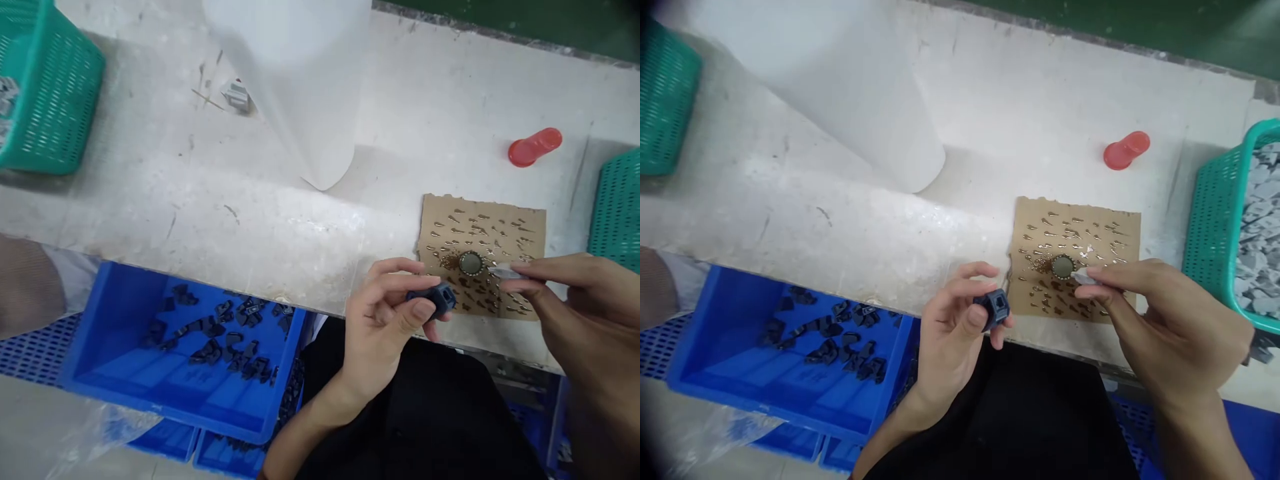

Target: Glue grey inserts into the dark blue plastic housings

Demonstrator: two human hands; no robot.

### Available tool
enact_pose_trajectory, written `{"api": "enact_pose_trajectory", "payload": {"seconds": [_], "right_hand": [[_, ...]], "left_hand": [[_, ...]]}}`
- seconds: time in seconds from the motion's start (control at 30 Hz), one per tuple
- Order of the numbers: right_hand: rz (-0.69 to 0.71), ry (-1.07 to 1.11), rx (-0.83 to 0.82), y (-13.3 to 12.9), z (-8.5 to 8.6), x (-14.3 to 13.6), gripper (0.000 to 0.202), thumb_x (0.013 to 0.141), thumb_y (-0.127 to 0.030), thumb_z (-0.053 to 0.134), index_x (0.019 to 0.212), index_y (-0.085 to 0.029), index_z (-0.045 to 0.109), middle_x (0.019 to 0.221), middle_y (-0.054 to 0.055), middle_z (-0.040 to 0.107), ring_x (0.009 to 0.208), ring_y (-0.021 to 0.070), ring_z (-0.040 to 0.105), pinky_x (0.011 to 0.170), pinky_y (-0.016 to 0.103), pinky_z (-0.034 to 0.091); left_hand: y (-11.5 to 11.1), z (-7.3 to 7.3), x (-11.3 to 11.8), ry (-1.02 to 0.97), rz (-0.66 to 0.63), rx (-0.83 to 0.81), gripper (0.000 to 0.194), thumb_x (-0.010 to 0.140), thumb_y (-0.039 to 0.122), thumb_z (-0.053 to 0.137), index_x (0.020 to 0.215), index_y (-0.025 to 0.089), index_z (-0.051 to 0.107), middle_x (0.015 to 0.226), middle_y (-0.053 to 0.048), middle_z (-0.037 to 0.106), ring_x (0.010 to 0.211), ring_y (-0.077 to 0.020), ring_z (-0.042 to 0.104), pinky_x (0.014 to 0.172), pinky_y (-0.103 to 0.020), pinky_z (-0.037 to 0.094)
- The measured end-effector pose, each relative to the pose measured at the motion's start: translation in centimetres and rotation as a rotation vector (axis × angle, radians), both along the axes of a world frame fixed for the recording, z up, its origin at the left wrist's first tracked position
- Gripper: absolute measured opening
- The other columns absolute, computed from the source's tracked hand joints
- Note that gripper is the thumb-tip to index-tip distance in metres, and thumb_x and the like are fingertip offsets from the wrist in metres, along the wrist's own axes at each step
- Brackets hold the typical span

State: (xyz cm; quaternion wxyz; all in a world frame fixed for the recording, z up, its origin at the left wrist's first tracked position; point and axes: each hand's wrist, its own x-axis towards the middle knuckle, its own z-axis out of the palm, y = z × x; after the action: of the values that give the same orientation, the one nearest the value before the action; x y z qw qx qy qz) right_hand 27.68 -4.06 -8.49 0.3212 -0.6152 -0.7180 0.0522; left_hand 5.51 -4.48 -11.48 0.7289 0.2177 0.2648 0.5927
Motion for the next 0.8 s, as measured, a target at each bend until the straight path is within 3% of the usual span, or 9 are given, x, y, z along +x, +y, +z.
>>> {"api": "enact_pose_trajectory", "payload": {"seconds": [0.07,0.17,0.3,0.5,0.67,0.8], "right_hand": [[0.068,-0.063,0.020,0.8,0.2,-0.2,0.016,0.083,-0.015,0.081,0.088,-0.029,0.075,0.083,-0.007,0.075,0.077,0.0095,0.070,0.062,0.026,0.049],[0.189,-0.141,0.073,1.5,0.0,0.0,0.022,0.080,-0.011,0.082,0.093,-0.027,0.075,0.089,-0.006,0.077,0.081,0.0109,0.072,0.066,0.026,0.053],[0.243,-0.157,0.107,1.7,-0.5,0.5,0.031,0.075,-0.006,0.085,0.098,-0.025,0.077,0.094,-0.004,0.078,0.086,0.0126,0.074,0.070,0.025,0.055],[0.198,-0.143,0.079,1.5,-1.0,1.1,0.031,0.074,-0.009,0.087,0.097,-0.028,0.079,0.094,-0.003,0.078,0.086,0.0137,0.074,0.071,0.026,0.056],[0.168,-0.172,0.030,1.2,-1.3,1.8,0.042,0.072,-0.010,0.088,0.106,-0.034,0.080,0.099,-0.004,0.079,0.085,0.0143,0.074,0.071,0.028,0.057],[0.173,-0.165,0.031,1.3,-1.7,2.0,0.045,0.071,-0.010,0.089,0.107,-0.035,0.080,0.100,-0.003,0.079,0.086,0.0155,0.075,0.072,0.028,0.058]], "left_hand": [[0.0,0.1,-0.4,0.015,-0.041,-0.024,0.032,0.081,0.030,0.087,0.113,0.028,0.081,0.128,-0.005,0.058,0.077,-0.0075,0.073,0.055,-0.013,0.059],[0.0,0.2,-0.7,0.094,-0.051,-0.005,0.048,0.069,0.018,0.095,0.114,0.028,0.080,0.122,-0.004,0.062,0.078,-0.0076,0.071,0.062,-0.014,0.060],[-0.1,0.4,-0.7,0.133,0.017,0.040,0.033,0.082,0.014,0.085,0.111,0.025,0.074,0.098,-0.001,0.071,0.078,-0.0093,0.071,0.071,-0.018,0.062],[-0.2,-0.2,-0.4,0.173,0.126,0.037,0.030,0.085,0.015,0.082,0.110,0.026,0.069,0.106,0.000,0.073,0.073,-0.0059,0.070,0.071,-0.018,0.062],[0.1,-0.5,-0.7,0.177,0.098,0.082,0.041,0.076,0.010,0.089,0.111,0.023,0.073,0.101,-0.001,0.076,0.080,-0.0085,0.074,0.072,-0.015,0.062],[0.2,-0.7,-0.7,0.184,0.103,0.090,0.027,0.086,0.010,0.080,0.109,0.023,0.073,0.100,-0.001,0.073,0.089,-0.0107,0.076,0.081,-0.020,0.065]]}}
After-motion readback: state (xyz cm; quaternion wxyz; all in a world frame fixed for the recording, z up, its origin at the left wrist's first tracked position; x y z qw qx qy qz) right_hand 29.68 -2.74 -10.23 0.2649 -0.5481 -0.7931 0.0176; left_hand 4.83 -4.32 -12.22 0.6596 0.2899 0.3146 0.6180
